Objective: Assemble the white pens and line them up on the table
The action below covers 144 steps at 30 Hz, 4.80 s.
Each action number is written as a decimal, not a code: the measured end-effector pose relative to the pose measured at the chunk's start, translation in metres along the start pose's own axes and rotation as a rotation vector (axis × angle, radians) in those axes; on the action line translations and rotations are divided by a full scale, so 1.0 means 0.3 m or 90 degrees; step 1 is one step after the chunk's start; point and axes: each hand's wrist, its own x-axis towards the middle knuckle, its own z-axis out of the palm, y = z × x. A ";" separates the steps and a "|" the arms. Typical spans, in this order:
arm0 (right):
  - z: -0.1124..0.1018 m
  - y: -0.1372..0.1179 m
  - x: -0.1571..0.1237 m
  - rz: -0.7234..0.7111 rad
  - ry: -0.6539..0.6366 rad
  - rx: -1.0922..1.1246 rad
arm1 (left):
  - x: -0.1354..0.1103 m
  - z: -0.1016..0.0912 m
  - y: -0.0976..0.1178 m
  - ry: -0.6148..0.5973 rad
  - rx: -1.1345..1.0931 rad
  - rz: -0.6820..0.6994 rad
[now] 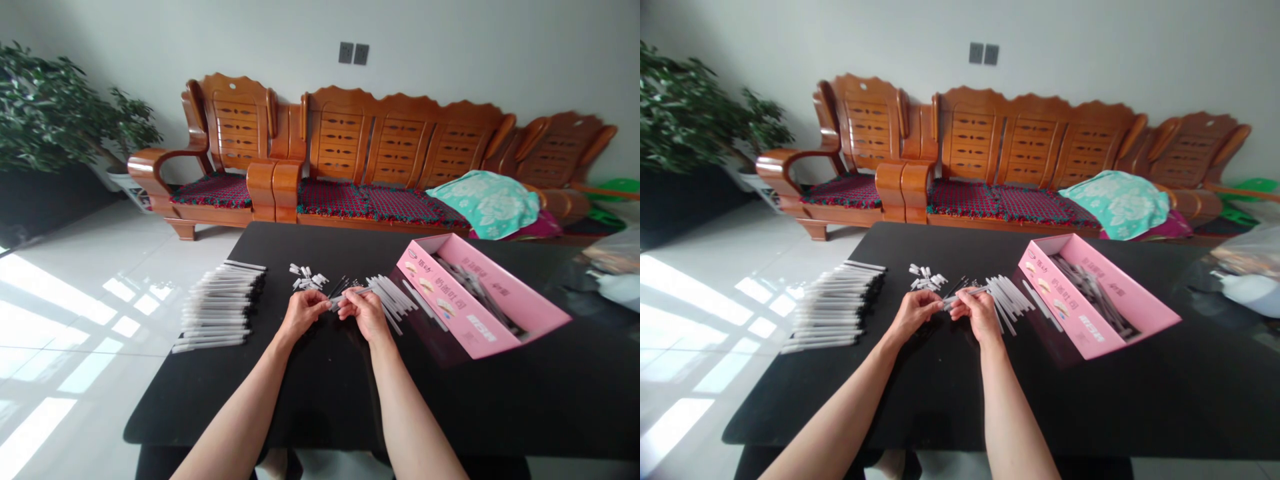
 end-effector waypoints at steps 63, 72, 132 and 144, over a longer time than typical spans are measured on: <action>-0.014 -0.005 0.009 -0.062 0.059 0.038 | 0.010 -0.057 0.000 -0.019 -0.138 -0.022; -0.015 0.005 0.012 -0.042 0.047 0.021 | 0.005 -0.037 -0.011 -0.056 -0.078 -0.009; -0.065 -0.034 0.019 -0.163 0.349 -0.156 | -0.253 -0.829 -0.029 0.310 0.720 0.126; -0.210 -0.047 0.013 -0.141 0.398 -0.798 | -0.238 -0.779 0.000 0.322 0.707 0.135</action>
